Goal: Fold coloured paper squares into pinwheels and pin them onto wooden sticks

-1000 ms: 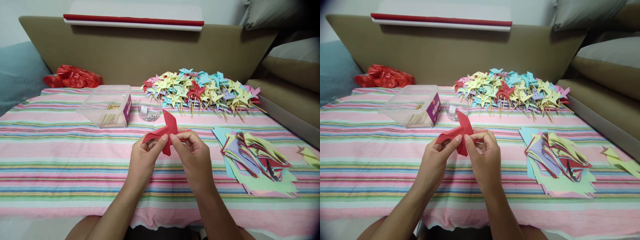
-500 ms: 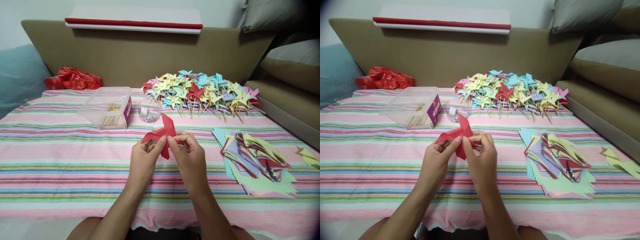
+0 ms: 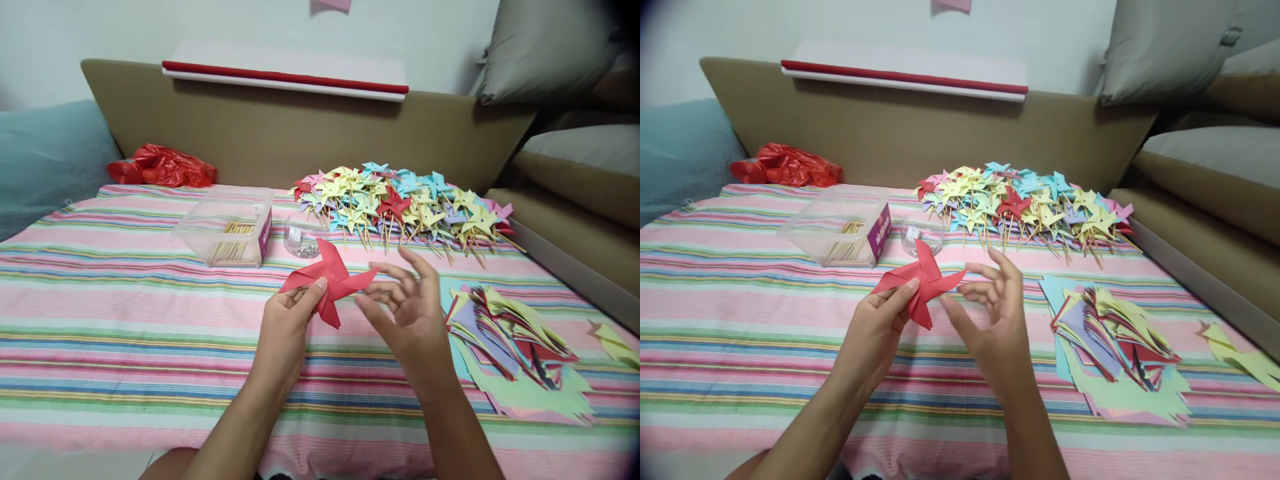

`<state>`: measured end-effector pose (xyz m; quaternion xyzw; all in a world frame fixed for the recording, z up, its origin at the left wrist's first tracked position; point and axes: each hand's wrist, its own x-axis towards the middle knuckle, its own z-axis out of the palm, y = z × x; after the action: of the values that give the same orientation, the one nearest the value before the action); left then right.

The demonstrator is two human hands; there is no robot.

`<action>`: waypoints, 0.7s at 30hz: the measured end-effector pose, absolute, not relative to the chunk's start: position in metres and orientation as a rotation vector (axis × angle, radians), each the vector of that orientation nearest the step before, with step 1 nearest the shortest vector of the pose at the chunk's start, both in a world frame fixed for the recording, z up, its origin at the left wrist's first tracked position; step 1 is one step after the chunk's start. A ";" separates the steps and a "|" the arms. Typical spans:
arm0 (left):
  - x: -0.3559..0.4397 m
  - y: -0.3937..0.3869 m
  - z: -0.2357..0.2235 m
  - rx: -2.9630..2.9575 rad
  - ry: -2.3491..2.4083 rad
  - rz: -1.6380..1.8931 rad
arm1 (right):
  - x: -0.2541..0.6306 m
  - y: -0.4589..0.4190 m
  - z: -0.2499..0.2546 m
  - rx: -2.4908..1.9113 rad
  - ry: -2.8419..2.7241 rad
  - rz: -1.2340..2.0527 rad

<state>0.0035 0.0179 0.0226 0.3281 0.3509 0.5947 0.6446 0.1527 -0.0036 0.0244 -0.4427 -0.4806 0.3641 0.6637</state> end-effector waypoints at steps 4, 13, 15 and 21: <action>0.003 0.014 0.026 0.788 0.721 1.275 | 0.148 -0.005 0.028 -0.971 -1.153 1.186; -0.002 0.012 0.033 1.030 0.859 1.270 | 0.150 -0.001 0.016 -1.005 -1.189 1.158; -0.003 0.012 0.033 1.091 0.956 1.312 | 0.149 -0.002 0.019 -0.983 -1.150 1.212; -0.009 0.013 0.030 1.468 1.120 1.415 | 0.144 -0.005 0.026 -0.979 -1.041 1.160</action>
<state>-0.0086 0.0126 0.0296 0.5793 0.4420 0.5586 0.3963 0.1442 -0.0050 0.0257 -0.4231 -0.4501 0.5014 0.6058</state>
